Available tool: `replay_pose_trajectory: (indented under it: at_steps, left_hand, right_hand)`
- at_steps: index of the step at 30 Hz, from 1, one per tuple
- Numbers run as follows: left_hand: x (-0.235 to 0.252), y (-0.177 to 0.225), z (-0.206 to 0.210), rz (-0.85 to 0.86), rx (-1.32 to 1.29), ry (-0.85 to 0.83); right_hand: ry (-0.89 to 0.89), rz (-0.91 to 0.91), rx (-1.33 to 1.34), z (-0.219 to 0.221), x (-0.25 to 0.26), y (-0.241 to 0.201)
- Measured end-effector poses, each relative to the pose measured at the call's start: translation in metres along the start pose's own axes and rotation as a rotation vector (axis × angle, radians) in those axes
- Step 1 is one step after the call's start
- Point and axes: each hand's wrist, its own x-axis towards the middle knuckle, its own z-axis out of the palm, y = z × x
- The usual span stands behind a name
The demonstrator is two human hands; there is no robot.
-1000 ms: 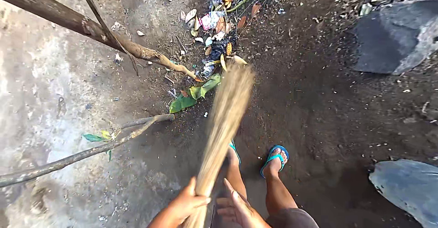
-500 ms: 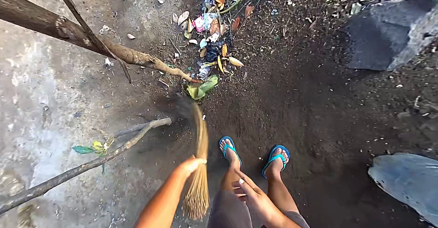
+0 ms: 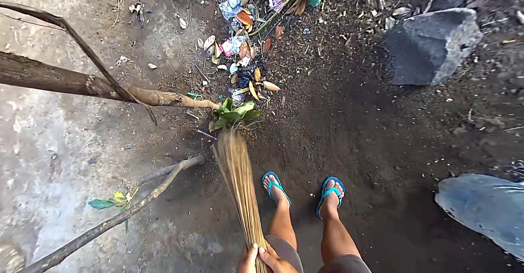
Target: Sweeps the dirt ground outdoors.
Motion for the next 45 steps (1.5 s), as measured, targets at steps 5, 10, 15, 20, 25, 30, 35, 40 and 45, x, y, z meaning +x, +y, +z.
replay_pose_trajectory:
  at_steps: [5,10,15,20,25,30,35,40,45]
  left_hand:
    - [0.122,0.056,0.051,0.097,0.118,-0.167]
    - [0.174,0.222,0.131,0.385,0.356,-0.366]
    - [0.12,0.179,0.117,0.515,0.203,-0.437]
    - [-0.007,0.046,0.06,0.14,0.045,-0.031]
    - [0.119,0.041,0.015,0.012,0.092,0.112]
    - [0.107,0.105,-0.012,0.045,0.42,-0.195]
    - [0.006,0.066,-0.035,0.054,0.219,0.056]
    - [0.113,0.128,-0.029,0.072,0.206,0.125]
    - [0.127,0.14,-0.007,0.192,0.309,-0.012]
  right_hand:
    - [0.138,-0.406,-0.174,-0.048,0.094,-0.072]
    - [0.289,-0.878,-0.012,-0.054,0.113,-0.209]
    - [0.211,-0.982,-0.156,-0.053,0.061,-0.166]
    - [-0.038,-0.472,-0.162,-0.041,-0.019,-0.042]
    - [-0.057,-0.159,-0.236,-0.022,0.108,-0.062]
    - [0.098,-0.498,0.114,0.036,0.088,-0.043]
    - [-0.143,-0.326,0.089,0.049,0.016,-0.006]
    - [0.006,-0.144,-0.006,0.06,0.101,-0.108]
    - [-0.038,-0.563,0.01,0.038,0.11,-0.099]
